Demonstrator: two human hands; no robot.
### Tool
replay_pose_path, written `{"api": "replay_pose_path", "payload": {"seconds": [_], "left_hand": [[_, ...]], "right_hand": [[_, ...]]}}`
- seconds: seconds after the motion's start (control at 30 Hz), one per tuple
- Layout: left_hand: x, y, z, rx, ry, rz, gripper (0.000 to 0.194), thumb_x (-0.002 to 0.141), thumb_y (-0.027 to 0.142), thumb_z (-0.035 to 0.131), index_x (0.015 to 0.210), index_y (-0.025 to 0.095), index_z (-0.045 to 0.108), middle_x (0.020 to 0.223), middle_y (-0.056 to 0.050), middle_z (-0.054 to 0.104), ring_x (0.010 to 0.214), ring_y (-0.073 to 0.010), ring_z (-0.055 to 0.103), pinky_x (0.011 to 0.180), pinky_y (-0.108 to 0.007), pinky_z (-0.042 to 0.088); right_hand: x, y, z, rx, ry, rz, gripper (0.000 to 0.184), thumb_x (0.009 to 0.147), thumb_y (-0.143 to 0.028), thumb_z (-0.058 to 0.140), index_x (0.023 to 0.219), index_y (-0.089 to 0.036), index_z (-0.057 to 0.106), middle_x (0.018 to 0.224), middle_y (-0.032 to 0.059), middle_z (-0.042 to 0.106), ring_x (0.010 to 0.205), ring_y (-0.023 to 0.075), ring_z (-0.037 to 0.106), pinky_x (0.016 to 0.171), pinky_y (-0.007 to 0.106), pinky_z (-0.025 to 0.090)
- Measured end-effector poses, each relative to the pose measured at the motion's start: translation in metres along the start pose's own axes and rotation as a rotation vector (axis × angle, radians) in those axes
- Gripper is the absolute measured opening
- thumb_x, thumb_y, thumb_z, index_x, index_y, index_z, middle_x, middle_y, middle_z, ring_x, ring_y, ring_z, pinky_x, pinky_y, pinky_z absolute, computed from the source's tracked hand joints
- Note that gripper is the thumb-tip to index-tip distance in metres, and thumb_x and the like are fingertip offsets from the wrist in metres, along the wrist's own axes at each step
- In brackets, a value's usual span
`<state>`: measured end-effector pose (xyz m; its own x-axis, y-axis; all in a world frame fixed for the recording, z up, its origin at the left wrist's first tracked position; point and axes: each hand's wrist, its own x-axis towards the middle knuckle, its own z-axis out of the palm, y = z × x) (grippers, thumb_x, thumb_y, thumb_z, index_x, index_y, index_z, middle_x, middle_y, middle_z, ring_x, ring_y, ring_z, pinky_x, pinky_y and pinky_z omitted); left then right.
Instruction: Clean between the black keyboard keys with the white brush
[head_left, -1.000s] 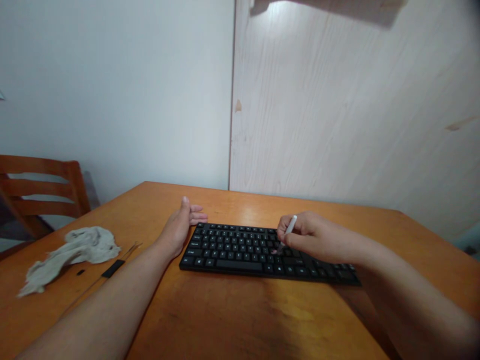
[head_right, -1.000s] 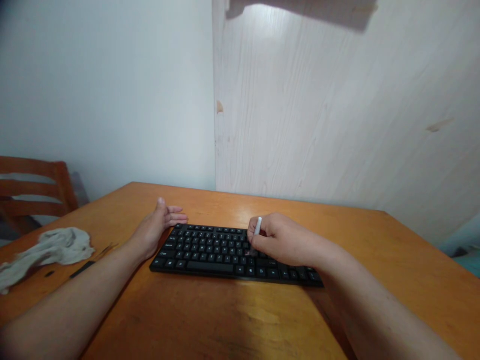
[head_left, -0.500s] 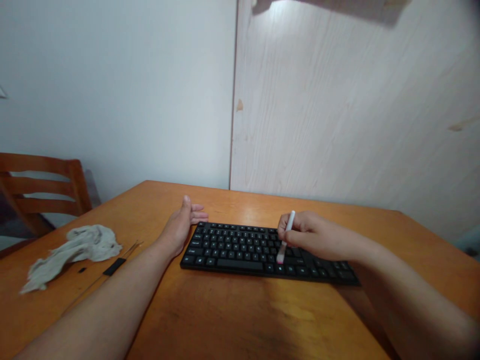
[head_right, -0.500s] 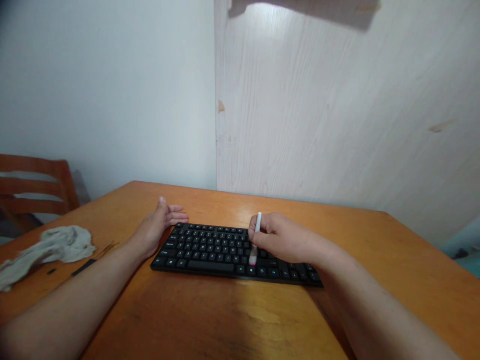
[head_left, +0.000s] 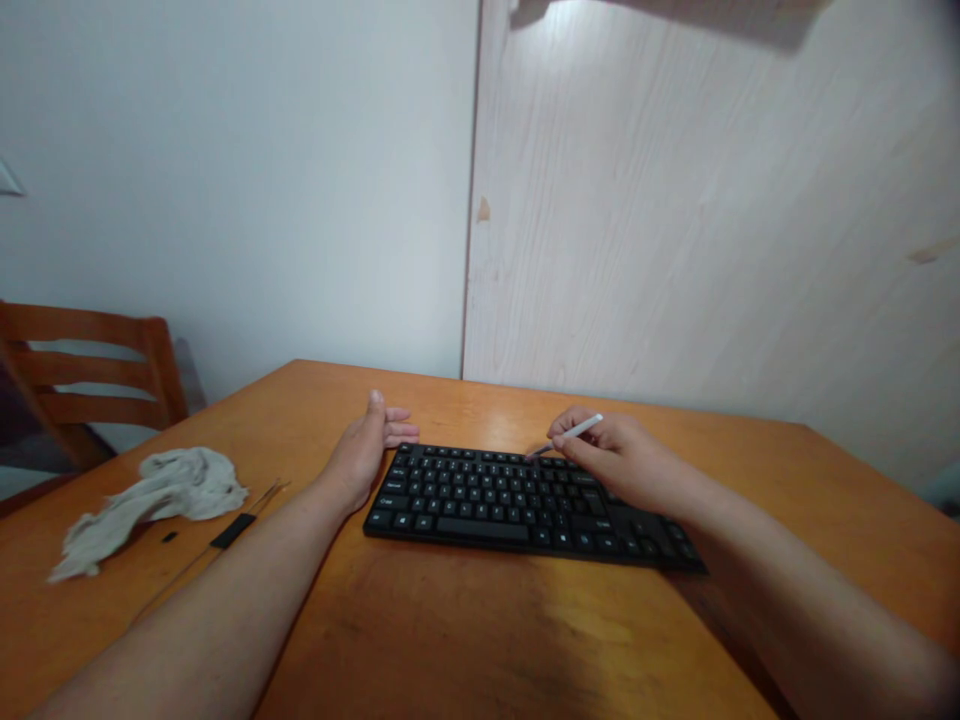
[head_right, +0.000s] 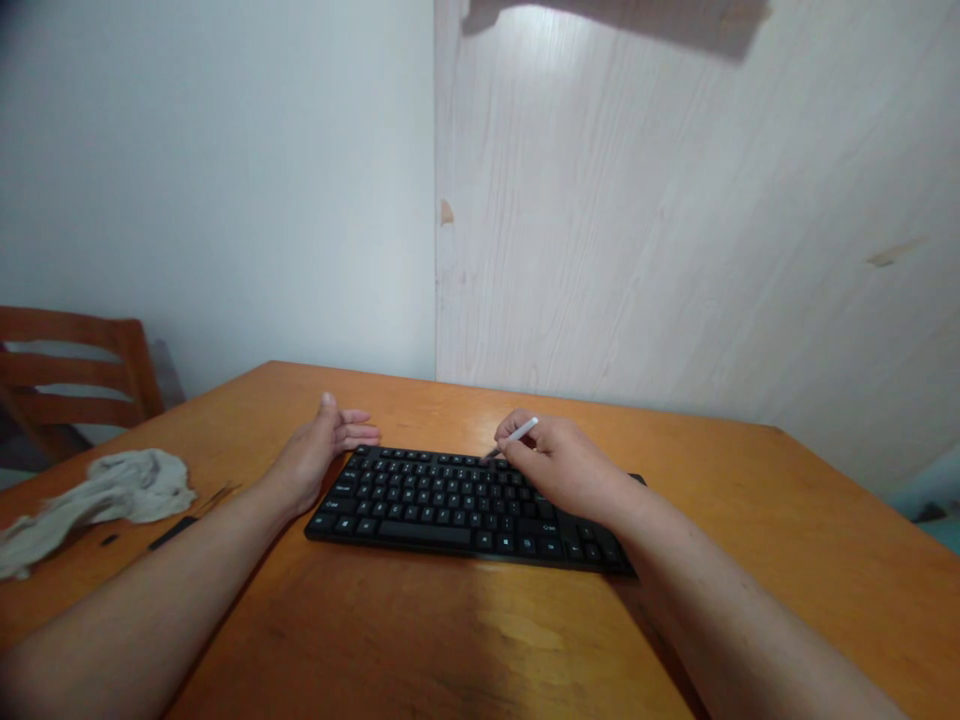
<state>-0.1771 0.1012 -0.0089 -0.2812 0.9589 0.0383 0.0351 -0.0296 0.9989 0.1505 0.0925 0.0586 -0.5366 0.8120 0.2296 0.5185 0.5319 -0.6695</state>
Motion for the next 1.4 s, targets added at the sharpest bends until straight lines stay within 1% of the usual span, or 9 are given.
{"api": "replay_pose_path", "payload": {"seconds": [0.13,0.27,0.6,0.7,0.8,0.9,1.1,1.23,1.4], "left_hand": [[0.000,-0.001,0.000,-0.002,-0.004,0.007,0.086,0.082,0.084,0.027,0.103,0.009,0.064,0.091,-0.018,0.074,0.087,-0.0305,0.071,0.087,-0.045,0.050],[0.000,-0.001,0.000,-0.010,-0.006,0.005,0.087,0.083,0.084,0.027,0.104,0.008,0.064,0.093,-0.019,0.074,0.088,-0.0299,0.071,0.088,-0.044,0.050],[0.002,-0.005,-0.001,-0.020,-0.018,0.016,0.080,0.085,0.080,0.031,0.106,0.009,0.063,0.093,-0.017,0.074,0.088,-0.0293,0.071,0.089,-0.045,0.050],[0.001,-0.004,-0.001,-0.017,-0.016,0.009,0.081,0.085,0.080,0.030,0.106,0.009,0.063,0.093,-0.017,0.074,0.088,-0.0298,0.071,0.089,-0.045,0.050],[0.001,-0.004,-0.001,-0.009,-0.015,0.013,0.083,0.085,0.081,0.028,0.106,0.009,0.063,0.094,-0.017,0.074,0.089,-0.0302,0.071,0.089,-0.046,0.050],[0.002,-0.005,-0.002,0.000,-0.015,0.016,0.085,0.084,0.083,0.027,0.106,0.009,0.064,0.094,-0.017,0.074,0.089,-0.0302,0.071,0.090,-0.046,0.049],[0.004,-0.008,-0.003,-0.004,-0.020,0.015,0.085,0.084,0.083,0.028,0.107,0.009,0.064,0.096,-0.018,0.074,0.091,-0.0295,0.071,0.091,-0.045,0.049],[0.005,-0.009,-0.003,-0.009,-0.023,0.020,0.083,0.085,0.081,0.028,0.106,0.009,0.064,0.095,-0.018,0.074,0.091,-0.0293,0.072,0.091,-0.045,0.050],[0.004,-0.007,-0.002,-0.005,-0.027,0.016,0.081,0.087,0.079,0.027,0.107,0.010,0.063,0.094,-0.018,0.074,0.092,-0.0293,0.071,0.091,-0.044,0.050]], "right_hand": [[-0.003,-0.003,-0.001,-0.051,-0.042,0.002,0.021,0.093,-0.036,0.052,0.086,-0.020,0.064,0.078,0.0027,0.066,0.073,0.0176,0.058,0.067,0.029,0.043],[-0.010,-0.010,-0.006,-0.040,-0.124,0.014,0.019,0.090,-0.034,0.055,0.084,-0.020,0.066,0.069,0.0013,0.064,0.065,0.0162,0.055,0.062,0.028,0.042],[-0.019,-0.031,-0.019,0.078,-0.387,0.026,0.013,0.090,-0.018,0.050,0.084,-0.020,0.061,0.073,0.0016,0.073,0.068,0.0173,0.062,0.064,0.028,0.042],[-0.019,-0.033,-0.019,0.107,-0.419,0.044,0.013,0.090,-0.016,0.048,0.084,-0.021,0.058,0.074,0.0011,0.074,0.068,0.0166,0.061,0.064,0.028,0.041],[-0.017,-0.030,-0.016,0.105,-0.400,0.050,0.012,0.089,-0.016,0.048,0.085,-0.021,0.058,0.074,0.0001,0.072,0.064,0.0149,0.057,0.061,0.027,0.040],[-0.014,-0.023,-0.013,0.044,-0.325,0.025,0.011,0.089,-0.017,0.049,0.083,-0.020,0.059,0.073,0.0004,0.069,0.064,0.0146,0.054,0.061,0.027,0.040],[-0.007,-0.008,-0.008,-0.004,-0.148,-0.001,0.023,0.096,-0.030,0.046,0.082,-0.020,0.061,0.076,0.0030,0.069,0.066,0.0162,0.058,0.064,0.029,0.041],[-0.004,-0.001,-0.003,-0.070,-0.006,-0.002,0.024,0.096,-0.034,0.048,0.081,-0.021,0.060,0.078,0.0026,0.066,0.072,0.0176,0.059,0.068,0.030,0.043],[-0.001,-0.001,0.008,-0.045,0.048,-0.027,0.021,0.096,-0.034,0.049,0.088,-0.021,0.063,0.086,0.0039,0.068,0.079,0.0193,0.061,0.071,0.032,0.045]]}}
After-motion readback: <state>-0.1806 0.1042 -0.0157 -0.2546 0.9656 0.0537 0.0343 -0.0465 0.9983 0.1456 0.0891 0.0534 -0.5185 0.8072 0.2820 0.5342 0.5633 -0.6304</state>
